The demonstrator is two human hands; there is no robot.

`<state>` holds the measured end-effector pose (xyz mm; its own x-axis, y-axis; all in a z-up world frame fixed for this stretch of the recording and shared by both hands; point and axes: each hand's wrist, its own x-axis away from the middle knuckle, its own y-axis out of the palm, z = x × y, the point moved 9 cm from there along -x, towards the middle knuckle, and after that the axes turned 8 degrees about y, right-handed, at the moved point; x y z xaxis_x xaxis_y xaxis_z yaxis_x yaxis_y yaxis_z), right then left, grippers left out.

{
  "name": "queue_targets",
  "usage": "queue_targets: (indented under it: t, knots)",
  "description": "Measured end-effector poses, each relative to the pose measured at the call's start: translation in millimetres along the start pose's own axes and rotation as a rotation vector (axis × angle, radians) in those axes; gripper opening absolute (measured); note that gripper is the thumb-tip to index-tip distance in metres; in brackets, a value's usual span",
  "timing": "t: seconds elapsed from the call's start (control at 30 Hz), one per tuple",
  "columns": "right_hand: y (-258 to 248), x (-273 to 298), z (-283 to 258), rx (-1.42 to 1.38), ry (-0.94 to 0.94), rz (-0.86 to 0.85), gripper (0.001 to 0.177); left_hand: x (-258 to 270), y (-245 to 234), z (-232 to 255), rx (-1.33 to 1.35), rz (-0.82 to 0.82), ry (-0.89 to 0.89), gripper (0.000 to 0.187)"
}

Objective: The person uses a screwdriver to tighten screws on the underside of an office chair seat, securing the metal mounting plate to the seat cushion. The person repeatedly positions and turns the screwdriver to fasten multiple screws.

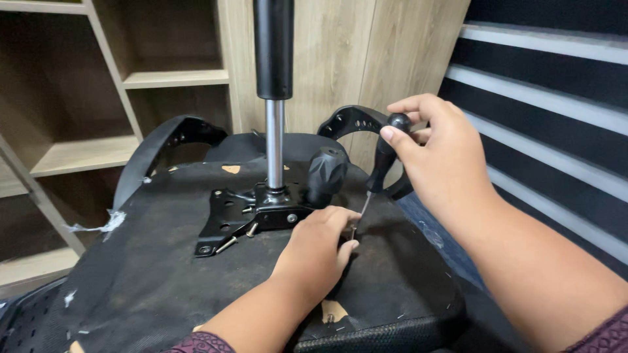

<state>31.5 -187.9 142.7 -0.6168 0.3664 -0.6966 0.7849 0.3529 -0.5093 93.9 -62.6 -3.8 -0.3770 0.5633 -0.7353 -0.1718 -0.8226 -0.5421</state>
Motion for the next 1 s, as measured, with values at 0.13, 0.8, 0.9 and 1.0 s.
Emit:
queue_targets:
  t: [0.13,0.8,0.9,1.0]
  knots:
    - [7,1,2,-0.06,0.052,-0.069,0.039,-9,11,-5,0.063,-0.029,-0.043,0.026]
    - [1,8,8,-0.252,0.139,-0.056,0.061,5,46,-62,0.266,-0.123,-0.589,0.018]
    - [-2,13,5,-0.295,0.117,-0.053,0.061,-6,31,-45,0.173,-0.082,-0.378,0.024]
    - [-11,20,6,-0.326,0.06,-0.013,0.061,-8,7,-20,-0.074,0.025,-0.123,0.034]
